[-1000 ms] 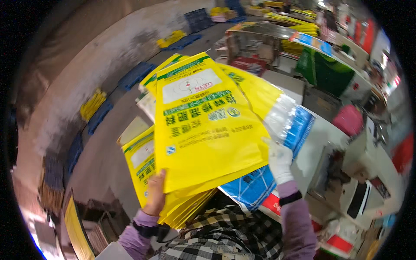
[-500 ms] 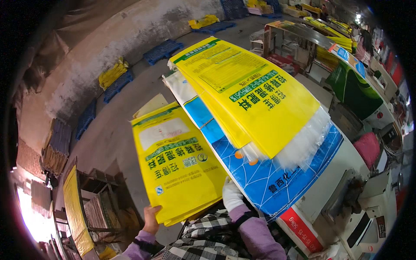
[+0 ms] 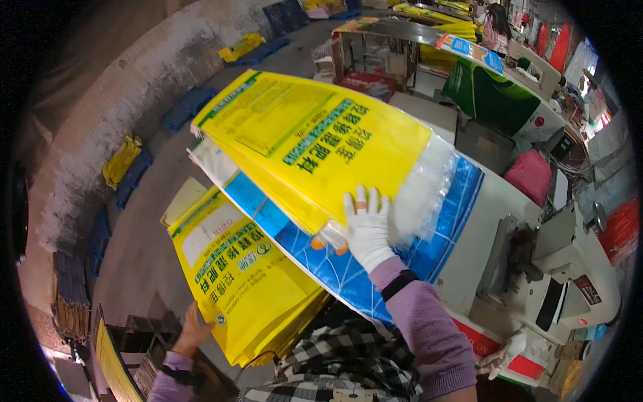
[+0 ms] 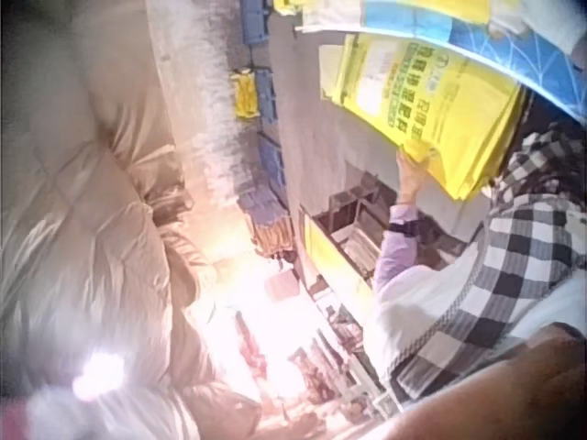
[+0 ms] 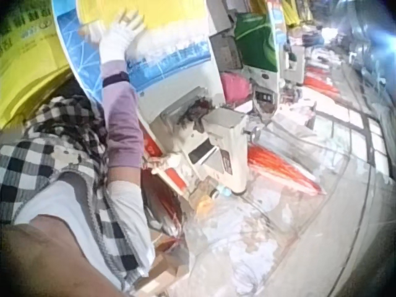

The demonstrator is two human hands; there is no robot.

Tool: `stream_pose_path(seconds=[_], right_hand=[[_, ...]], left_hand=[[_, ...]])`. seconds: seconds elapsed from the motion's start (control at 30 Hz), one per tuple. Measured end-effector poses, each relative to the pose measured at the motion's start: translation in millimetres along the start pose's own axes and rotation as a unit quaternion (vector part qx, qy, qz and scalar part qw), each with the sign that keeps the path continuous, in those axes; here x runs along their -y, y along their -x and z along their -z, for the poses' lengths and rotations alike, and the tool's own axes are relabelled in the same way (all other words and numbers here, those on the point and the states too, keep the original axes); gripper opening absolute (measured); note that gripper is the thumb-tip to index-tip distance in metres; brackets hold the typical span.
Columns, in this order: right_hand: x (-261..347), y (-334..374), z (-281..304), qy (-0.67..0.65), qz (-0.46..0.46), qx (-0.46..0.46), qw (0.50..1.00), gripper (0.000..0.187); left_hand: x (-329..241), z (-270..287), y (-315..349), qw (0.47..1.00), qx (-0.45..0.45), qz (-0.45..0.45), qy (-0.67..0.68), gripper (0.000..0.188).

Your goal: Sewing the edges of large yellow fertilizer bags using an industrial sewing machine and stacking them.

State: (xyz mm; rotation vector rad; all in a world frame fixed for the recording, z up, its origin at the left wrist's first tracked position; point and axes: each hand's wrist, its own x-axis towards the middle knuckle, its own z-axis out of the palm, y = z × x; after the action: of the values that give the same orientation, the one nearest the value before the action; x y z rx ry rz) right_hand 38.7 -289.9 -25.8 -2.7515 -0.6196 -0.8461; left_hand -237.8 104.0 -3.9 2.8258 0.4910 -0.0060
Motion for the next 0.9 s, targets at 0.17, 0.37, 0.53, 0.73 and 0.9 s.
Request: stream_pose_path(seconds=[0.17,0.37,0.53,0.73,0.9], right_hand=[[-49,-35,-12,0.010,-0.043,0.236,0.971,0.026],[-74,-43,10,-0.061,-0.025,0.116,0.991,0.029],[-66,-28,8,-0.093,-0.043,0.088,0.991,0.026],[-53,28,84,-0.097,0.019,-0.010,0.995,0.018],[-27,143,126,-0.096,-0.068,0.004,0.993,0.017]], left_hand=[[-73,117,-98,0.887,0.303,-0.062,0.344,0.055],[-216,3,-245,0.703,0.243,0.055,0.666,0.049],[-293,-85,-318,0.626,0.091,0.186,0.752,0.030],[-303,-99,-242,0.735,0.036,0.042,0.676,0.025],[-293,-139,-130,0.728,0.196,0.060,0.654,0.049]])
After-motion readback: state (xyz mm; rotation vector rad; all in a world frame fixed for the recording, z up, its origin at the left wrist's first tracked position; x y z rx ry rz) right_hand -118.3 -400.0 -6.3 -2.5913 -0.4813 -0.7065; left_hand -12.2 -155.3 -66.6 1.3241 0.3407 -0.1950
